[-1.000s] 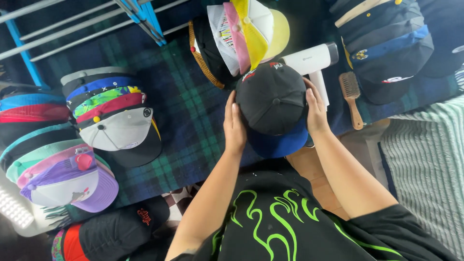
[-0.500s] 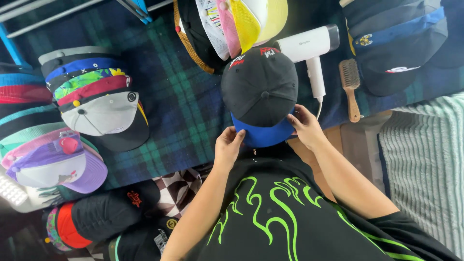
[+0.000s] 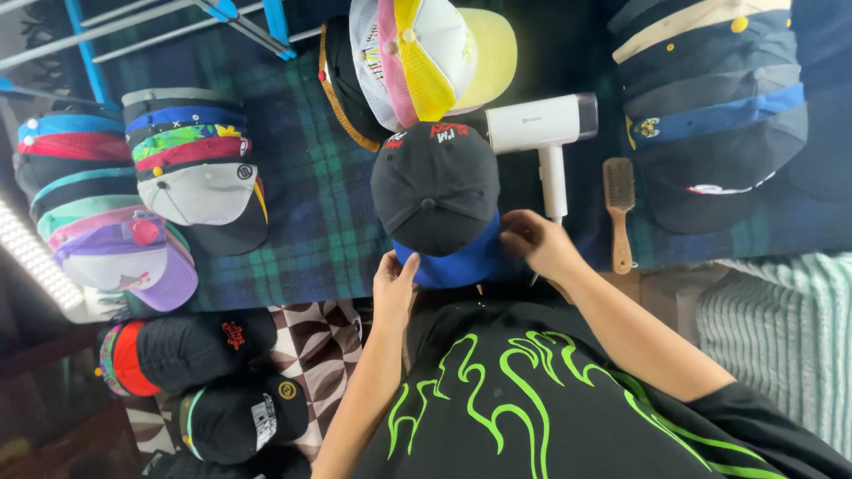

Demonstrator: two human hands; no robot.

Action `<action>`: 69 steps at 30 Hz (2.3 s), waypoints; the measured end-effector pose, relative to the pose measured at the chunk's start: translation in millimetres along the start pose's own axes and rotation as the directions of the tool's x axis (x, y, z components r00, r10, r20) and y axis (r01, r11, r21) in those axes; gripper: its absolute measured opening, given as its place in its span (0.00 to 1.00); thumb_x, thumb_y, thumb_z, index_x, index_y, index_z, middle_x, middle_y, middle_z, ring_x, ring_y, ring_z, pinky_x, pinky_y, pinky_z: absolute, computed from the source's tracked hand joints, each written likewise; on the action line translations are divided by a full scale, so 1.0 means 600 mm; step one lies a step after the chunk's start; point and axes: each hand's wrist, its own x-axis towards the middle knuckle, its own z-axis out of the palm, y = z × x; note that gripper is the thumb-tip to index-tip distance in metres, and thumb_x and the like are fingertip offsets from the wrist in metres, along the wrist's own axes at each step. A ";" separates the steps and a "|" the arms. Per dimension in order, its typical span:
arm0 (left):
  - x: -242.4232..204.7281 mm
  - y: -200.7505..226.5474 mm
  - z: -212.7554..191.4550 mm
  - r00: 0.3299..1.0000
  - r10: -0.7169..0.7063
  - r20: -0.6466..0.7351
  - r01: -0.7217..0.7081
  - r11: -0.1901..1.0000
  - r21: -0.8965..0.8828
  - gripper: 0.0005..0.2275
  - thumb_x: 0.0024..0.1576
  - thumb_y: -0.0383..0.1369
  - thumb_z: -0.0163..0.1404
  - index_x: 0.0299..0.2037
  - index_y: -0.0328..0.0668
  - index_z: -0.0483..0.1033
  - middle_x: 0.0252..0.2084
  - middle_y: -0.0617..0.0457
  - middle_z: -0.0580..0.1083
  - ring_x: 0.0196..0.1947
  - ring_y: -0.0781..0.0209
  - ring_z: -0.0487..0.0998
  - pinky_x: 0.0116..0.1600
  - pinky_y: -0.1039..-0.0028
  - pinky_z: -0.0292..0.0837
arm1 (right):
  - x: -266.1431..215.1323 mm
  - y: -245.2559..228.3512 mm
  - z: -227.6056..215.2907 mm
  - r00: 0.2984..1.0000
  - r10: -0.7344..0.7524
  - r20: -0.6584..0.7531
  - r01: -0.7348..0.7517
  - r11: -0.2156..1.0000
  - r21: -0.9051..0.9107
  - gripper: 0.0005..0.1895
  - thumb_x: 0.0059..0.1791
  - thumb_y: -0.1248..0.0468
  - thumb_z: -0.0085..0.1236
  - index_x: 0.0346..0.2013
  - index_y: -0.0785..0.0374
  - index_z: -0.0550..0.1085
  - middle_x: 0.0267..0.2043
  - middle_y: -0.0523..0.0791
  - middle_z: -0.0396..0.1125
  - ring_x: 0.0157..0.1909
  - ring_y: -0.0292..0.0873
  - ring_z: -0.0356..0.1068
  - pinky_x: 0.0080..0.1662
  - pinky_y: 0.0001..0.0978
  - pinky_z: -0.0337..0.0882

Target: Cleaning and reshaping baseball caps using a handheld steamer and a brush

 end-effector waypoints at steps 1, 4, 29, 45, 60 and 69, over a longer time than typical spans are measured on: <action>-0.014 0.004 0.011 1.000 0.004 -0.015 -0.004 1.000 -0.004 0.12 0.58 0.37 0.60 0.49 0.47 0.76 0.38 0.57 0.76 0.39 0.69 0.74 0.38 0.80 0.76 | -0.005 -0.007 -0.034 1.000 -0.006 0.015 0.006 1.000 0.002 0.16 0.48 0.66 0.67 0.49 0.61 0.76 0.33 0.47 0.74 0.31 0.41 0.75 0.35 0.35 0.80; -0.050 0.017 0.045 0.996 -0.069 -0.052 0.069 0.998 0.012 0.23 0.54 0.37 0.65 0.57 0.42 0.71 0.47 0.40 0.75 0.44 0.52 0.75 0.47 0.62 0.80 | -0.019 0.007 -0.142 0.976 -0.125 -0.179 0.070 0.956 -0.286 0.09 0.52 0.64 0.65 0.47 0.54 0.80 0.35 0.44 0.76 0.35 0.44 0.78 0.36 0.35 0.78; -0.112 0.077 0.060 0.986 -0.107 -0.125 0.125 0.982 0.142 0.34 0.52 0.41 0.66 0.64 0.33 0.64 0.61 0.28 0.68 0.57 0.33 0.75 0.50 0.61 0.84 | -0.105 -0.028 -0.233 0.977 -0.105 -0.187 0.012 0.898 -0.439 0.41 0.49 0.72 0.51 0.77 0.60 0.51 0.55 0.54 0.70 0.49 0.55 0.73 0.51 0.47 0.74; -0.002 0.007 -0.023 0.990 0.084 0.116 -0.102 0.981 0.166 0.18 0.53 0.33 0.59 0.53 0.42 0.74 0.44 0.39 0.77 0.49 0.46 0.79 0.45 0.56 0.80 | -0.133 -0.374 0.061 0.525 -0.523 0.671 0.824 0.117 -0.554 0.06 0.51 0.57 0.53 0.35 0.49 0.78 0.32 0.34 0.68 0.27 0.41 0.71 0.33 0.31 0.75; 0.008 0.042 -0.065 0.939 0.058 0.338 -0.111 0.984 0.142 0.14 0.55 0.44 0.57 0.41 0.45 0.72 0.32 0.58 0.74 0.31 0.65 0.71 0.42 0.73 0.69 | 0.054 -0.483 0.060 0.950 0.026 0.313 0.271 -0.571 -0.775 0.29 0.57 0.40 0.21 0.74 0.23 0.57 0.40 0.38 0.68 0.38 0.39 0.74 0.21 0.36 0.72; 0.018 -0.006 -0.068 0.929 0.052 0.367 -0.059 0.998 0.009 0.16 0.54 0.39 0.61 0.47 0.40 0.75 0.43 0.40 0.80 0.51 0.45 0.81 0.50 0.59 0.80 | -0.070 -0.511 0.239 0.370 0.153 0.916 0.888 -0.348 -0.300 0.11 0.46 0.58 0.55 0.42 0.40 0.76 0.23 0.42 0.66 0.22 0.49 0.73 0.22 0.43 0.74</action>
